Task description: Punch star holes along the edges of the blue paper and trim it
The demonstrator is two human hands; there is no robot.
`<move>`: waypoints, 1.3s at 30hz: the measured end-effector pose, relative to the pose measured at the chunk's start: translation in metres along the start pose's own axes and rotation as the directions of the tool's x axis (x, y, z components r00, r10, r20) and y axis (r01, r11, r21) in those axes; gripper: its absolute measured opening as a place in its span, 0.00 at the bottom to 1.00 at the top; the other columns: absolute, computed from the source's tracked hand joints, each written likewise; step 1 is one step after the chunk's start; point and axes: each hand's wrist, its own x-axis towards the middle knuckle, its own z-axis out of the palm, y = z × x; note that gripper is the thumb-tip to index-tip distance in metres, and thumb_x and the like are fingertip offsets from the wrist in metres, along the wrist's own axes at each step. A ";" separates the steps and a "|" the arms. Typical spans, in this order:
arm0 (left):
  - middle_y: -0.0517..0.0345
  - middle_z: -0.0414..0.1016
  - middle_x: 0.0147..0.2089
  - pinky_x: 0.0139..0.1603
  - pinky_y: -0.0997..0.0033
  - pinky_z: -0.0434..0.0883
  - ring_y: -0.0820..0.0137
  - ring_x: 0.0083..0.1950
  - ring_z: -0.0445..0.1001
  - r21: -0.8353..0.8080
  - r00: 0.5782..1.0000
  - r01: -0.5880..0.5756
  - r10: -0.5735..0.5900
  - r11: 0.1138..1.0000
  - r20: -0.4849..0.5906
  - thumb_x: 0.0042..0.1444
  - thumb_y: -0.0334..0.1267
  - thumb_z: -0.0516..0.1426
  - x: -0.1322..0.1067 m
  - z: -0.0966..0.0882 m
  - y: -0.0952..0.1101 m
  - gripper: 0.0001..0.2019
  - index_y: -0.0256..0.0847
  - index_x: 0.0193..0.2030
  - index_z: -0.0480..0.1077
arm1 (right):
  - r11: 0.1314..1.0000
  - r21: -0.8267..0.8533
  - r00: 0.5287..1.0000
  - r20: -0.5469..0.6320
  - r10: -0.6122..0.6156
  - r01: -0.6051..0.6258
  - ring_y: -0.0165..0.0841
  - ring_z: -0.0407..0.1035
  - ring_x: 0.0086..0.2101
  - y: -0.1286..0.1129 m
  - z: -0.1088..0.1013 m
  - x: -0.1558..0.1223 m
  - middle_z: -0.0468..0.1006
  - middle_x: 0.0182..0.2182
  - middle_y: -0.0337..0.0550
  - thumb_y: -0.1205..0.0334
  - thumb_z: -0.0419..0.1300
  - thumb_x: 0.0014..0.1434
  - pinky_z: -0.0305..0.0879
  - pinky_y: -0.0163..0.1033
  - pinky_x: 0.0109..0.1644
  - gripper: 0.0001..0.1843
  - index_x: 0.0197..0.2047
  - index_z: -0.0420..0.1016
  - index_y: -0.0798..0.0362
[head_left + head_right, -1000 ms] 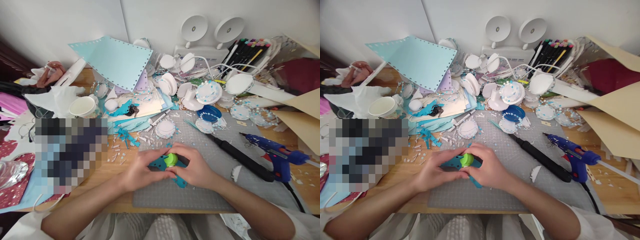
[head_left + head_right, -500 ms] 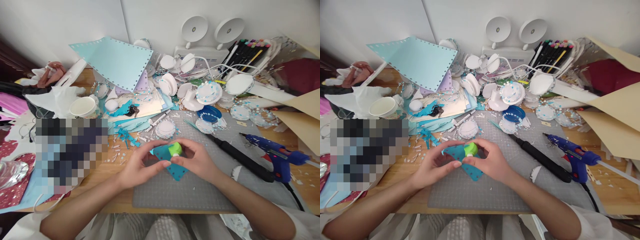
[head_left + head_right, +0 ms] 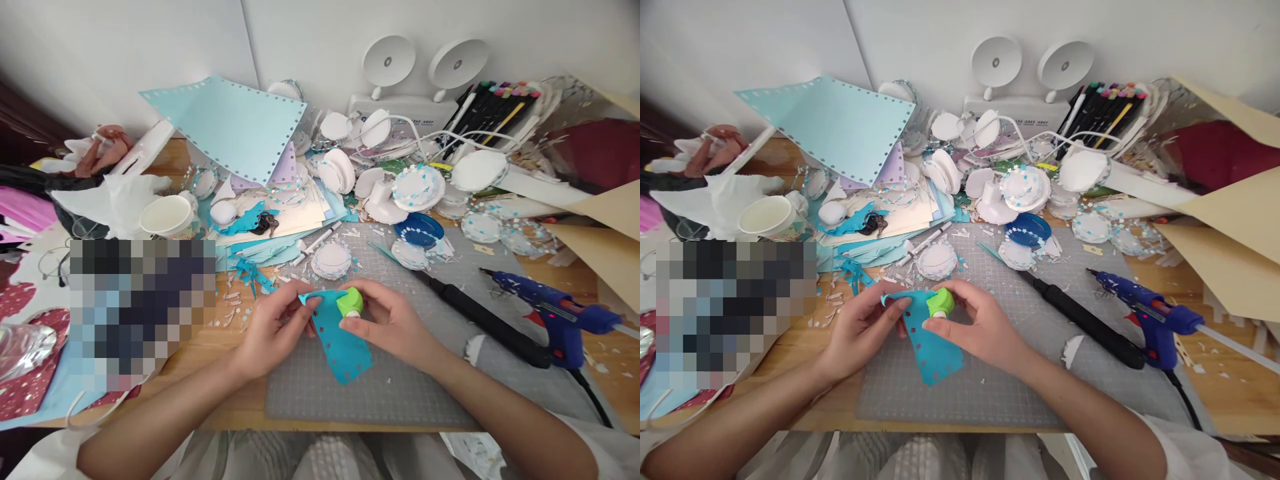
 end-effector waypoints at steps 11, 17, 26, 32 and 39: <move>0.63 0.70 0.24 0.24 0.76 0.71 0.72 0.25 0.73 0.002 1.000 -0.005 0.005 1.000 0.000 0.63 0.37 0.52 -0.004 0.001 -0.003 0.03 0.42 0.39 0.64 | 0.967 0.242 0.996 -0.023 0.082 -0.074 0.32 0.71 0.34 -0.001 0.000 0.000 0.75 0.33 0.40 0.53 0.68 0.48 0.70 0.36 0.37 0.18 0.41 0.72 0.50; 0.63 0.70 0.24 0.23 0.76 0.68 0.73 0.25 0.72 0.021 1.000 0.003 -0.003 1.000 0.000 0.64 0.37 0.51 -0.005 0.002 -0.007 0.04 0.42 0.40 0.64 | 0.950 0.296 0.993 -0.040 0.114 -0.097 0.31 0.71 0.33 0.000 0.001 0.001 0.76 0.33 0.40 0.53 0.68 0.49 0.69 0.35 0.37 0.16 0.40 0.74 0.50; 0.58 0.73 0.39 0.37 0.78 0.70 0.73 0.37 0.72 0.123 0.971 -0.227 0.214 0.966 0.110 0.60 0.29 0.54 -0.001 0.000 -0.002 0.08 0.40 0.45 0.66 | 0.981 0.191 0.996 0.082 -0.044 0.027 0.32 0.70 0.38 0.004 0.003 -0.002 0.73 0.37 0.39 0.63 0.69 0.48 0.69 0.37 0.41 0.20 0.44 0.70 0.48; 0.55 0.76 0.39 0.36 0.76 0.70 0.70 0.37 0.76 0.270 0.900 -0.436 0.417 0.858 0.129 0.56 0.30 0.56 0.000 -0.006 -0.001 0.10 0.40 0.46 0.66 | 0.834 -0.296 0.878 0.039 -0.476 0.465 0.33 0.66 0.41 0.005 -0.001 -0.004 0.67 0.40 0.43 0.68 0.66 0.52 0.67 0.38 0.44 0.16 0.43 0.69 0.49; 0.49 0.79 0.42 0.40 0.73 0.72 0.67 0.42 0.78 0.274 0.795 -0.606 0.586 0.747 0.157 0.55 0.31 0.60 0.000 -0.006 -0.001 0.12 0.40 0.46 0.67 | 0.468 -0.491 0.612 0.184 -0.769 0.735 0.31 0.67 0.39 0.005 -0.005 -0.006 0.69 0.38 0.43 0.73 0.61 0.56 0.68 0.37 0.42 0.14 0.44 0.65 0.51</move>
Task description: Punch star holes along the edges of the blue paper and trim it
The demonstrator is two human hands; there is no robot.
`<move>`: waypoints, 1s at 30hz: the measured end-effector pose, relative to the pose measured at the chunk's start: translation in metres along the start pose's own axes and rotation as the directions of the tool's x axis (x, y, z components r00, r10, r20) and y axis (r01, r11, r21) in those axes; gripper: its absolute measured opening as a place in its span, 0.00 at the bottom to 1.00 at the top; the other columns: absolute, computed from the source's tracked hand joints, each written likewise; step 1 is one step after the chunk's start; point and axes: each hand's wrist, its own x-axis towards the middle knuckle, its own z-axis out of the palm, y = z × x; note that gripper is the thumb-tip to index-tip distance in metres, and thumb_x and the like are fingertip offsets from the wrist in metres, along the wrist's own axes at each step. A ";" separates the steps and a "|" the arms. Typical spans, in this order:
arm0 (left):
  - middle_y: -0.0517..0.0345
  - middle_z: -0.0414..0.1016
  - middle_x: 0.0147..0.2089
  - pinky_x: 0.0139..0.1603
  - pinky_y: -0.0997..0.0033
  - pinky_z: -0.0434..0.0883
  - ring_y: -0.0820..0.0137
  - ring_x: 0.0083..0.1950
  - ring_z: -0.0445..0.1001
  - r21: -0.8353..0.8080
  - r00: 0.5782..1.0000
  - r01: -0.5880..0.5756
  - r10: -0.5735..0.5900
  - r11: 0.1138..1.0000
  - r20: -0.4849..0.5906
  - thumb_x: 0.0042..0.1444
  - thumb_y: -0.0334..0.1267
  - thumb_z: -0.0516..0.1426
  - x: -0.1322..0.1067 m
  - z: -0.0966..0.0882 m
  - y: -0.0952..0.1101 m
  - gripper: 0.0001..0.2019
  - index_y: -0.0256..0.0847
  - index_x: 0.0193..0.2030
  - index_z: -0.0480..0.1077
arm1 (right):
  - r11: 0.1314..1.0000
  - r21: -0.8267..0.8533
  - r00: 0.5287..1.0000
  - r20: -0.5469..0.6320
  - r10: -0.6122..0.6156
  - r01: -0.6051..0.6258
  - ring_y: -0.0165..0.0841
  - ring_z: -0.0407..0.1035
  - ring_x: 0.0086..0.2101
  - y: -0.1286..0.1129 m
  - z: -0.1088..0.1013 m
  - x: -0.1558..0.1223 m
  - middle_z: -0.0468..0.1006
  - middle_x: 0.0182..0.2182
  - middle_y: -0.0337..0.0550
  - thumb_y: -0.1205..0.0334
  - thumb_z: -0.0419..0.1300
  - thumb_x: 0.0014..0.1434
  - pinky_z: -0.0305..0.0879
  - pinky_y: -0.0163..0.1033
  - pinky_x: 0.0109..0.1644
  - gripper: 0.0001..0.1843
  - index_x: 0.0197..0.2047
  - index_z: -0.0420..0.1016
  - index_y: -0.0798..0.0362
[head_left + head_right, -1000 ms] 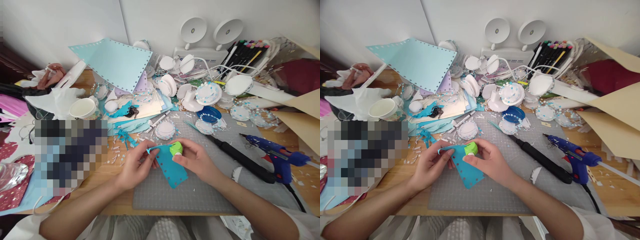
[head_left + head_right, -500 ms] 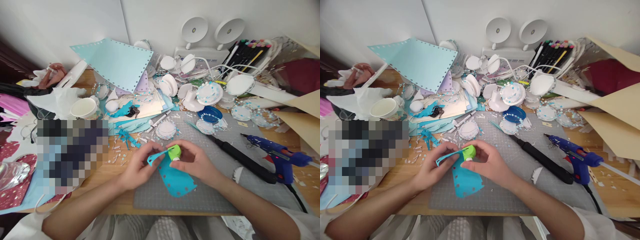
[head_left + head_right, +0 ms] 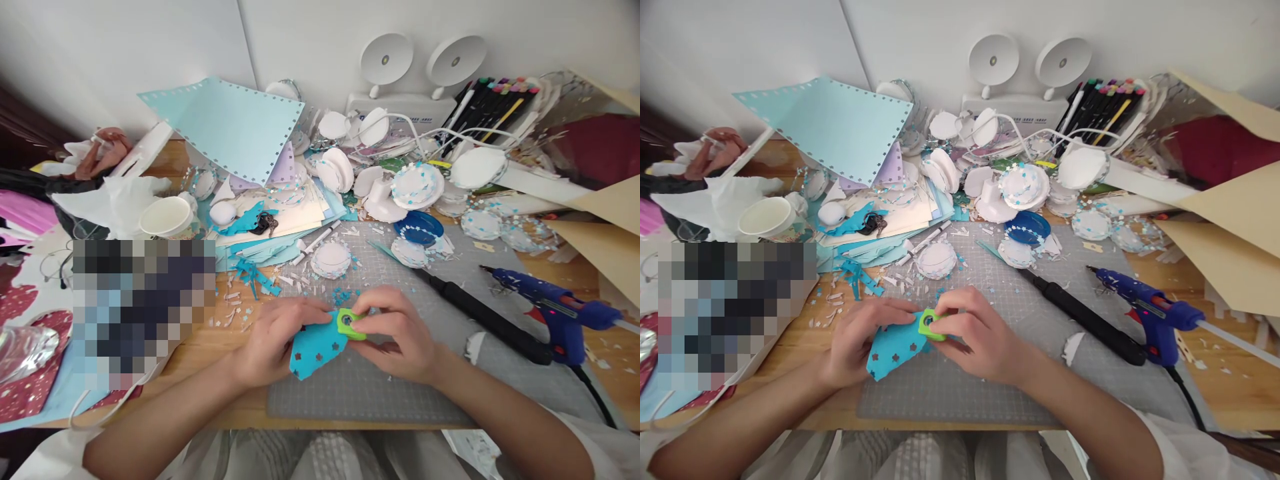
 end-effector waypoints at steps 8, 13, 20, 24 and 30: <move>0.44 0.77 0.47 0.45 0.68 0.73 0.64 0.48 0.76 -0.166 0.993 -0.004 0.023 0.986 0.118 0.55 0.34 0.58 0.003 0.000 0.003 0.13 0.39 0.48 0.65 | 0.994 -0.002 0.994 -0.001 -0.107 0.107 0.28 0.68 0.36 0.001 0.007 -0.006 0.69 0.37 0.42 0.72 0.57 0.59 0.69 0.36 0.41 0.08 0.41 0.65 0.51; 0.48 0.77 0.45 0.44 0.68 0.73 0.64 0.45 0.77 -0.103 0.992 0.057 -0.045 0.993 0.115 0.54 0.37 0.61 0.004 0.000 0.006 0.14 0.42 0.46 0.65 | 0.998 -0.038 0.997 0.051 -0.050 0.052 0.29 0.67 0.39 0.002 0.011 -0.010 0.68 0.38 0.41 0.71 0.59 0.58 0.68 0.37 0.43 0.10 0.42 0.66 0.50; 0.49 0.76 0.48 0.45 0.67 0.71 0.64 0.46 0.76 -0.075 0.991 0.133 -0.131 0.988 0.034 0.55 0.33 0.59 -0.003 -0.001 0.000 0.14 0.44 0.48 0.63 | 0.987 0.103 0.979 0.175 0.108 -0.128 0.38 0.63 0.46 -0.007 -0.005 0.001 0.65 0.44 0.50 0.72 0.58 0.52 0.65 0.44 0.49 0.21 0.50 0.62 0.55; 0.50 0.76 0.48 0.44 0.67 0.71 0.64 0.46 0.76 -0.066 0.992 0.129 -0.128 0.990 0.014 0.54 0.32 0.59 -0.005 0.001 -0.004 0.16 0.44 0.49 0.63 | 0.974 0.123 0.967 0.197 0.162 -0.188 0.37 0.62 0.45 -0.007 -0.009 0.003 0.64 0.43 0.49 0.72 0.55 0.54 0.64 0.44 0.49 0.18 0.49 0.64 0.55; 0.52 0.76 0.47 0.45 0.66 0.72 0.64 0.46 0.76 -0.057 0.992 0.124 -0.123 0.991 0.028 0.53 0.31 0.60 -0.005 0.003 -0.005 0.19 0.45 0.51 0.62 | 0.967 0.135 0.945 0.278 0.174 -0.218 0.36 0.62 0.43 -0.004 -0.004 0.000 0.63 0.41 0.48 0.73 0.53 0.58 0.64 0.43 0.47 0.13 0.47 0.65 0.54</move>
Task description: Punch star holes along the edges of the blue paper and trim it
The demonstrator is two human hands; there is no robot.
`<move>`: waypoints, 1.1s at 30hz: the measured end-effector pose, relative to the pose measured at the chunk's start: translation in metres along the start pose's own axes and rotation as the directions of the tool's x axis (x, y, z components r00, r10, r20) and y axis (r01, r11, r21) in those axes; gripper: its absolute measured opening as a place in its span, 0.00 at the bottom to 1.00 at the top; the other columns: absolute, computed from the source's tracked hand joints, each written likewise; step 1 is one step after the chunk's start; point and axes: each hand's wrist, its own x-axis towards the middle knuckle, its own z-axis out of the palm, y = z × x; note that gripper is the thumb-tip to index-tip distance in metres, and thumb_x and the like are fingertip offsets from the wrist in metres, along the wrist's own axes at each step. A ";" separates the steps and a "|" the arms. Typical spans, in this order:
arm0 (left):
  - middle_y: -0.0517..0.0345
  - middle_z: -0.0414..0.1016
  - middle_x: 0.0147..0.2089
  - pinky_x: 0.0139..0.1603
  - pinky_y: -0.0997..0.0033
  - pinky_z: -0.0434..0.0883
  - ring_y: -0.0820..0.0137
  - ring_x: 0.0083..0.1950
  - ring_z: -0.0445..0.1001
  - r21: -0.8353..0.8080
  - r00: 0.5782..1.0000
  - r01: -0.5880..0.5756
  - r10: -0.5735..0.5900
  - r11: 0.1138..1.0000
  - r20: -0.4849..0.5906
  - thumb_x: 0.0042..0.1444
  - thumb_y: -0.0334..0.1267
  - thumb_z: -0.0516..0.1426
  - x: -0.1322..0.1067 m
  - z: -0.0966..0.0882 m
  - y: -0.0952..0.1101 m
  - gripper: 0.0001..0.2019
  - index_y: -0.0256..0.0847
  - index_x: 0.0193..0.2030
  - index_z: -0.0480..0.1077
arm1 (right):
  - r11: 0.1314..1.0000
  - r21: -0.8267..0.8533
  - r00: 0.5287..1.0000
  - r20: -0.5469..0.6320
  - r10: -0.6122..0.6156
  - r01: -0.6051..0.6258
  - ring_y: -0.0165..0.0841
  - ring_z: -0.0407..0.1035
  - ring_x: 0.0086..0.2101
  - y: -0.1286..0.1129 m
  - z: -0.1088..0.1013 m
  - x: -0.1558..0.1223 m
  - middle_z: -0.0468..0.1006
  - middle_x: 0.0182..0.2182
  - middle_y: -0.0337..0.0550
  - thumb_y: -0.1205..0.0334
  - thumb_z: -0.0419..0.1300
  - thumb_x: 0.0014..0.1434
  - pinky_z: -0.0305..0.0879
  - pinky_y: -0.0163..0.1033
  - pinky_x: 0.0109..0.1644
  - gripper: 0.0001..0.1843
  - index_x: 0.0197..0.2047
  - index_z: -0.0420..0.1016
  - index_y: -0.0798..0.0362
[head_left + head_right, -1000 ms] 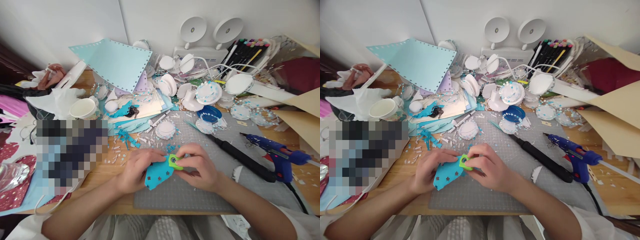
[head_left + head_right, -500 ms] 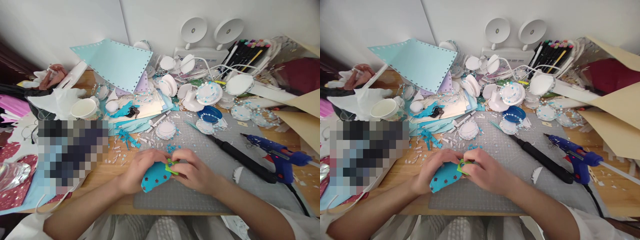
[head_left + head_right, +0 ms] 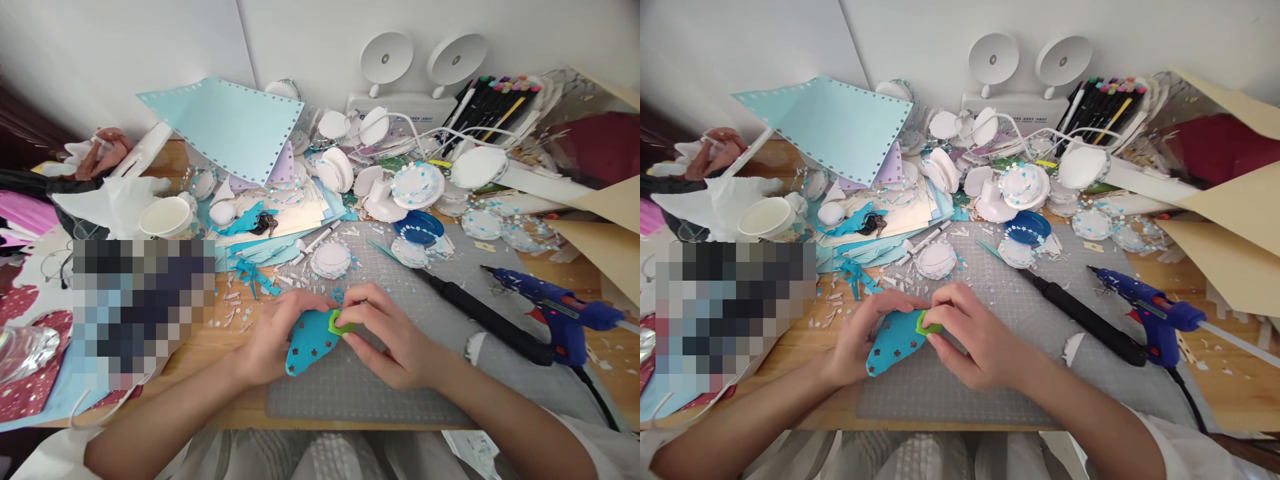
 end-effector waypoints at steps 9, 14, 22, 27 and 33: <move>0.54 0.75 0.40 0.37 0.71 0.73 0.67 0.38 0.75 -0.165 0.960 0.274 -0.279 0.948 -0.011 0.50 0.36 0.65 0.000 -0.001 0.007 0.16 0.41 0.43 0.65 | 1.000 0.000 1.000 -0.005 0.025 -0.025 0.38 0.63 0.46 0.003 0.001 0.001 0.65 0.45 0.50 0.63 0.62 0.55 0.65 0.44 0.50 0.22 0.52 0.63 0.54; 0.61 0.72 0.30 0.29 0.77 0.67 0.74 0.29 0.70 -0.030 0.964 0.257 -0.259 0.966 -0.061 0.59 0.35 0.58 0.004 -0.001 0.011 0.03 0.39 0.36 0.68 | 0.985 0.110 0.990 -0.034 0.138 -0.133 0.35 0.68 0.41 0.001 0.004 0.003 0.72 0.40 0.46 0.62 0.63 0.56 0.67 0.40 0.45 0.18 0.49 0.66 0.52; 0.62 0.69 0.28 0.27 0.77 0.65 0.74 0.28 0.68 0.042 0.928 0.297 -0.278 0.954 -0.248 0.61 0.34 0.54 0.006 -0.001 0.010 0.04 0.40 0.34 0.66 | 0.694 0.570 0.875 0.100 0.474 -0.441 0.30 0.69 0.33 0.000 0.004 0.003 0.71 0.33 0.41 0.57 0.61 0.57 0.70 0.34 0.37 0.11 0.41 0.69 0.52; 0.61 0.69 0.29 0.27 0.77 0.66 0.73 0.29 0.68 0.063 0.923 0.302 -0.276 0.951 -0.267 0.60 0.32 0.54 0.009 -0.003 0.010 0.04 0.41 0.34 0.65 | 0.662 0.589 0.864 0.135 0.485 -0.464 0.30 0.69 0.34 0.001 0.005 0.003 0.71 0.34 0.41 0.56 0.62 0.56 0.70 0.34 0.37 0.12 0.42 0.69 0.52; 0.62 0.69 0.28 0.27 0.77 0.65 0.75 0.27 0.67 0.087 0.948 0.274 -0.254 0.958 -0.191 0.61 0.35 0.55 0.004 0.001 0.009 0.03 0.40 0.35 0.66 | 0.685 0.568 0.869 0.119 0.480 -0.456 0.31 0.70 0.37 0.003 0.008 0.001 0.73 0.38 0.43 0.57 0.62 0.56 0.71 0.36 0.42 0.14 0.45 0.70 0.52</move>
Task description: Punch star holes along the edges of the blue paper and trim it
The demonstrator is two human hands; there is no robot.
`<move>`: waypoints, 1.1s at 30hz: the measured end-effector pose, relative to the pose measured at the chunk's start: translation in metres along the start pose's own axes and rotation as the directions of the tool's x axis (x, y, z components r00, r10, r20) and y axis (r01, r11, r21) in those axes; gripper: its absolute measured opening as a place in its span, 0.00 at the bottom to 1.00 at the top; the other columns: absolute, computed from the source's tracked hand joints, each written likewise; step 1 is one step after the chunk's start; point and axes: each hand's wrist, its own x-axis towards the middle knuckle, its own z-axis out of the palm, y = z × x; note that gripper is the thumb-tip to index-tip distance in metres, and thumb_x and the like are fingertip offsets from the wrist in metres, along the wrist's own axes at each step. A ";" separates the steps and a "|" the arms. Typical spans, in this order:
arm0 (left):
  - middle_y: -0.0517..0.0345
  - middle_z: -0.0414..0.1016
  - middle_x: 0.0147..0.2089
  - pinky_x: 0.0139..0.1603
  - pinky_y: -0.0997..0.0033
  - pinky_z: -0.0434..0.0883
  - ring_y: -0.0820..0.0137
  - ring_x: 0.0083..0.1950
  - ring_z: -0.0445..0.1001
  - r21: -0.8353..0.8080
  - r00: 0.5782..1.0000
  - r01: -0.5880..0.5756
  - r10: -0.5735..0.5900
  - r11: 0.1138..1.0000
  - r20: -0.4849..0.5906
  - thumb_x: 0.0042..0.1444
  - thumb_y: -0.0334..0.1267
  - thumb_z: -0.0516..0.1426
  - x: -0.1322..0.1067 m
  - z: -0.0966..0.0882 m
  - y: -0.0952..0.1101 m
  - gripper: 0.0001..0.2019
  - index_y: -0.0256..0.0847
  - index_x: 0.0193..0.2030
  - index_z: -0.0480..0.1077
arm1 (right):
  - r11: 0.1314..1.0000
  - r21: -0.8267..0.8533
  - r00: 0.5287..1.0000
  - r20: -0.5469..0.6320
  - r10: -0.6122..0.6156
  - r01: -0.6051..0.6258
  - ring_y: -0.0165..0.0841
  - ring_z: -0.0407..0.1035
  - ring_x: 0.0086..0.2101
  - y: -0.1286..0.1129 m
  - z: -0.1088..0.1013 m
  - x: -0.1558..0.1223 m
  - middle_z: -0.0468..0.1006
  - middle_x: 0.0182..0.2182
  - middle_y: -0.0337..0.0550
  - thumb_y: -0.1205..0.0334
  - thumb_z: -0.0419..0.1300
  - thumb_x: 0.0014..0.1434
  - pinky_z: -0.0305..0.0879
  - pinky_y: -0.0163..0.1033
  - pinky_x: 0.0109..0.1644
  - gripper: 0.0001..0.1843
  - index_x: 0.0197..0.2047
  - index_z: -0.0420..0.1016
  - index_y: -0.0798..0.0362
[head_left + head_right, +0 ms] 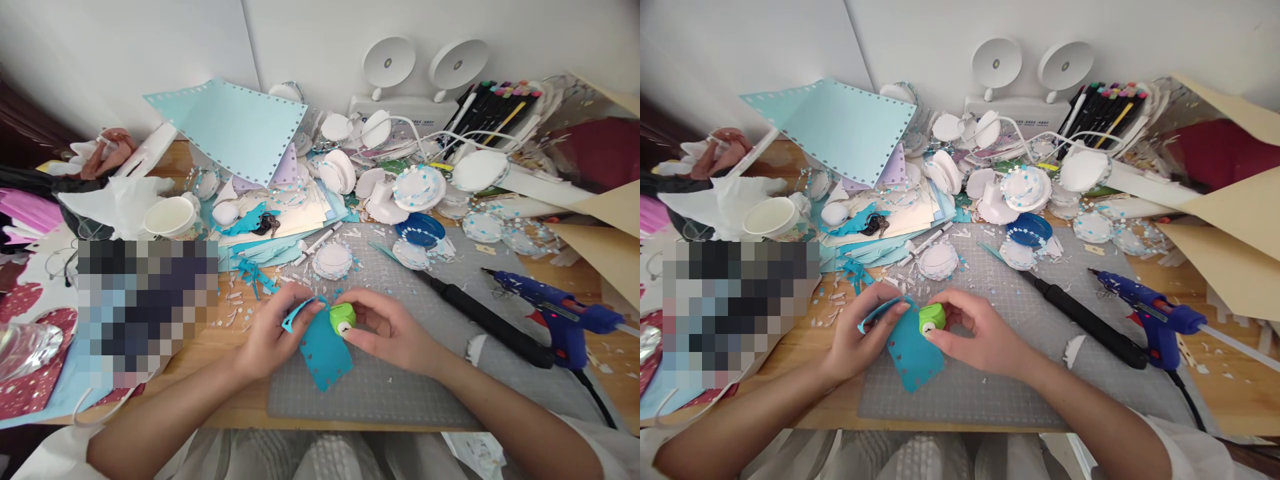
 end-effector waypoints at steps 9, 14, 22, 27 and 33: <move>0.63 0.69 0.28 0.25 0.78 0.64 0.75 0.26 0.68 -0.002 0.999 -0.028 0.028 1.000 0.032 0.60 0.35 0.55 -0.002 0.003 -0.001 0.03 0.41 0.36 0.66 | 0.965 0.223 0.989 0.078 0.127 -0.141 0.30 0.71 0.37 0.006 0.007 0.002 0.73 0.36 0.41 0.56 0.69 0.48 0.71 0.35 0.41 0.20 0.42 0.71 0.53; 0.62 0.70 0.28 0.28 0.77 0.66 0.74 0.28 0.70 0.006 0.997 -0.052 0.052 0.999 0.050 0.61 0.35 0.54 -0.002 0.003 -0.002 0.03 0.41 0.36 0.66 | 0.937 0.278 0.977 0.068 0.200 -0.211 0.29 0.70 0.34 0.010 0.008 0.006 0.74 0.33 0.39 0.56 0.72 0.42 0.71 0.34 0.38 0.21 0.38 0.72 0.53; 0.62 0.70 0.28 0.26 0.78 0.64 0.75 0.27 0.69 0.015 0.996 -0.072 0.071 0.997 0.045 0.61 0.34 0.55 -0.002 0.003 -0.003 0.02 0.41 0.36 0.66 | 0.940 0.266 0.977 0.058 0.207 -0.215 0.30 0.70 0.35 0.010 0.006 0.006 0.74 0.34 0.39 0.55 0.73 0.41 0.70 0.36 0.39 0.23 0.40 0.73 0.52; 0.64 0.71 0.27 0.27 0.78 0.64 0.76 0.25 0.67 -0.023 0.992 -0.097 0.098 0.995 0.079 0.61 0.34 0.55 -0.004 0.004 -0.005 0.01 0.42 0.37 0.65 | 0.957 0.202 0.977 0.070 0.199 -0.209 0.31 0.70 0.36 0.008 0.009 0.006 0.73 0.35 0.40 0.56 0.72 0.42 0.69 0.37 0.42 0.23 0.40 0.73 0.54; 0.63 0.71 0.28 0.26 0.78 0.64 0.76 0.26 0.67 -0.094 0.991 -0.049 0.059 0.994 0.116 0.60 0.34 0.55 -0.003 0.003 -0.001 0.01 0.41 0.37 0.65 | 0.985 0.151 0.996 0.013 0.088 -0.089 0.29 0.66 0.33 0.005 0.011 0.003 0.70 0.32 0.39 0.57 0.69 0.48 0.67 0.34 0.36 0.16 0.38 0.72 0.54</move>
